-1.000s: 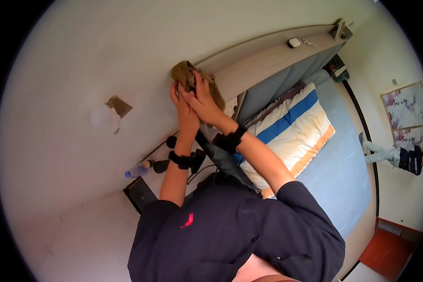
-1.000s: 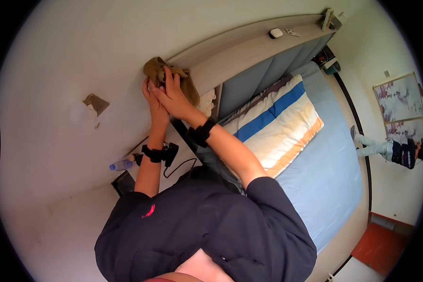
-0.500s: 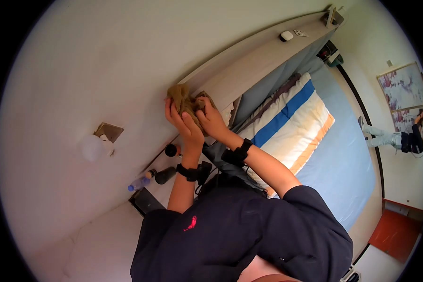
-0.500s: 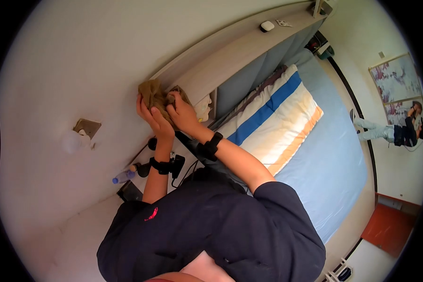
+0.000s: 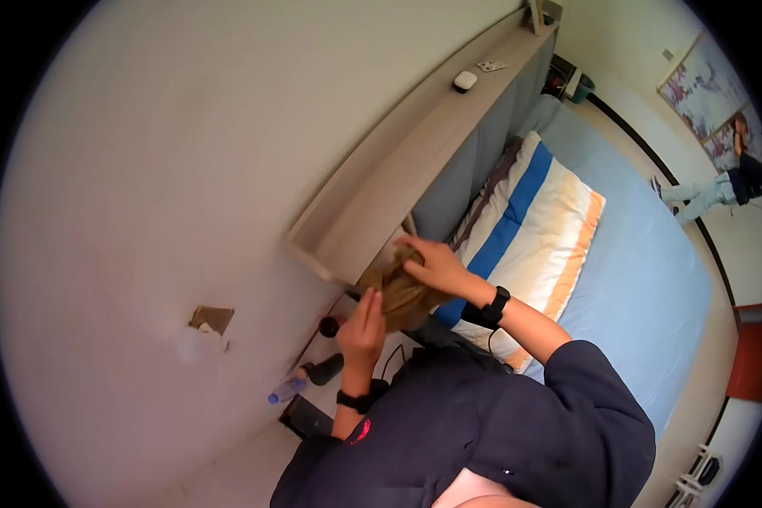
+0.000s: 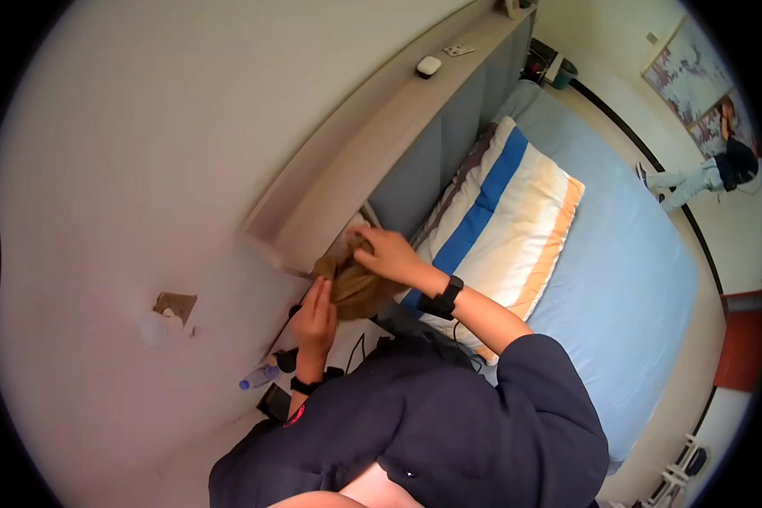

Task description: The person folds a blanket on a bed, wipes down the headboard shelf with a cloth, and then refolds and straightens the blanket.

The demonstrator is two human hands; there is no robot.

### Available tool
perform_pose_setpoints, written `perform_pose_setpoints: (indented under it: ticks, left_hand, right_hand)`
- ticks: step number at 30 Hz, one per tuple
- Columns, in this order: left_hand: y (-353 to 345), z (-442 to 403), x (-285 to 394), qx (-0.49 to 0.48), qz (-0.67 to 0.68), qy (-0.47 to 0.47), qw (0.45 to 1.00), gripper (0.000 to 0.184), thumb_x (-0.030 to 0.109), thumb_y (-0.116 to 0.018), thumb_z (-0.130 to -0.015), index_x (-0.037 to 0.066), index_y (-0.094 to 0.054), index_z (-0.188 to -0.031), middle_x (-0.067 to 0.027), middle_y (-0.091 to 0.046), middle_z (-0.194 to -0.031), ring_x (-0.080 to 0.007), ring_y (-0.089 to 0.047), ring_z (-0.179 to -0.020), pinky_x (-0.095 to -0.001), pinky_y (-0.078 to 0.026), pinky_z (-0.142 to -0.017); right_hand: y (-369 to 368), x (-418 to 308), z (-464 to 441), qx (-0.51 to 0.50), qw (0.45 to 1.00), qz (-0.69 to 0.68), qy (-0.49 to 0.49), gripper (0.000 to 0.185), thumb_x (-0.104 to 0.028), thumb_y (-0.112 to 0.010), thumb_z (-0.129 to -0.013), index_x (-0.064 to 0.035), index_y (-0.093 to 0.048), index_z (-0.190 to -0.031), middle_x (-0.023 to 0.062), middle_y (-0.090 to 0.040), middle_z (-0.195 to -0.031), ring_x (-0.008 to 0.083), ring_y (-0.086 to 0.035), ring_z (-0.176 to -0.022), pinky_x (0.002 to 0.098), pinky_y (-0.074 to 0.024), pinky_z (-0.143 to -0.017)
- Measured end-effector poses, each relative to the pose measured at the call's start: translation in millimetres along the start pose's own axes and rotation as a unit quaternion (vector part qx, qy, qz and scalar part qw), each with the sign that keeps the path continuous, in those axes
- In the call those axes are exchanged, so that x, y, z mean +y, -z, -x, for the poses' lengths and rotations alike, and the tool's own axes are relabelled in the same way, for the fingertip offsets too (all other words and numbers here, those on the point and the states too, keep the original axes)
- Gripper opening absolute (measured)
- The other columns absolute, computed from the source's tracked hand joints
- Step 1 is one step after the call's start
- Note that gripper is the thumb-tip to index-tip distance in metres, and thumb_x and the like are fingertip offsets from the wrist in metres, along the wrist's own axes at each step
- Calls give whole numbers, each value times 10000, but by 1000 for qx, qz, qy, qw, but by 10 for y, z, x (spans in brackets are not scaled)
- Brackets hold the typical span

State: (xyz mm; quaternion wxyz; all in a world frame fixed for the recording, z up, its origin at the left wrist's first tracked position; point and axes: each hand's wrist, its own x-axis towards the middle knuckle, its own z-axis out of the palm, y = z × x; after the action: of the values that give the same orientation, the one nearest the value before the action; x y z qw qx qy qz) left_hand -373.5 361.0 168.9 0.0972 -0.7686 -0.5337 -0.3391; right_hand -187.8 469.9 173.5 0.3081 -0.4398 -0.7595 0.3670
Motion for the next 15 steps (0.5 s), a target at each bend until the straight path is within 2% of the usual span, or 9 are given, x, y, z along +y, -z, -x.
perform_pose_setpoints:
  ticks: [1,3,5,7,9,11,12,13,15]
  left_hand:
    - [44,-27,52,0,17,60,998,314,-19,-590,-745,44,-625,-1050,-95,-627,-1040,-284,-627,-912,-297,-511,-596]
    - [135,-239,80,15,3,49,999,353,-10,-601,-738,35,-604,-1088,-146,-589,-1109,-296,-613,-927,-298,-514,-648]
    - [193,-560,133,66,-12,100,993,439,14,-602,-740,21,-535,-1174,-215,-447,-1278,-343,-515,-1083,-383,-471,-826]
    - [154,-873,288,44,-86,139,986,480,28,-589,-750,18,-484,-1218,-234,-355,-1335,-370,-411,-1172,-436,-399,-905]
    - [22,-1004,373,25,-150,174,973,523,42,-575,-760,15,-433,-1263,-252,-263,-1392,-396,-307,-1261,-489,-327,-984]
    - [-332,-1022,309,-29,-102,129,986,531,110,-535,-794,14,-385,-1295,-262,-200,-1412,-406,-196,-1308,-532,-216,-1038]
    - [-530,-998,195,-105,-127,131,978,565,150,-536,-790,-24,-360,-1298,-262,-218,-1407,-398,-208,-1309,-505,-187,-1064]
    - [-830,-828,20,-104,-117,143,977,595,169,-541,-787,-40,-336,-1305,-262,-232,-1401,-395,-205,-1312,-497,-167,-1073]
    - [-1217,-637,-225,-84,-131,155,976,685,244,-563,-780,-64,-280,-1322,-267,-277,-1381,-392,-212,-1313,-478,-128,-1088]
  right_hand:
    - [112,10,-72,78,997,-22,12,411,-232,-566,-790,-68,-506,-1162,153,-618,-986,322,-604,-892,344,-474,-784]
    - [421,-105,-314,180,981,-74,4,496,-238,-590,-791,-54,-447,-1229,175,-583,-1071,324,-567,-993,344,-445,-848]
    - [619,-214,-573,209,972,-103,-21,554,-245,-605,-790,-31,-409,-1262,197,-549,-1138,334,-533,-1062,350,-422,-890]
    - [632,-241,-796,289,954,74,14,688,-281,-620,-769,11,-317,-1312,301,-408,-1252,420,-395,-1179,415,-357,-955]
    - [344,-40,-919,266,941,194,79,745,-309,-647,-746,48,-316,-1310,307,-335,-1309,428,-309,-1239,441,-268,-1027]
    - [13,148,-992,85,964,227,109,748,-369,-587,-778,13,-288,-1348,311,-295,-1339,448,-244,-1269,497,-204,-1050]
    - [-223,323,-944,96,942,295,130,707,-386,-535,-810,8,-301,-1348,302,-267,-1363,435,-218,-1288,489,-168,-1065]
    - [-412,444,-865,105,914,362,148,671,-403,-482,-841,3,-313,-1348,294,-240,-1387,422,-192,-1308,482,-132,-1081]
    - [-401,394,-870,87,933,332,106,638,-432,-384,-881,6,-333,-1342,279,-196,-1415,412,-145,-1328,473,-86,-1092]
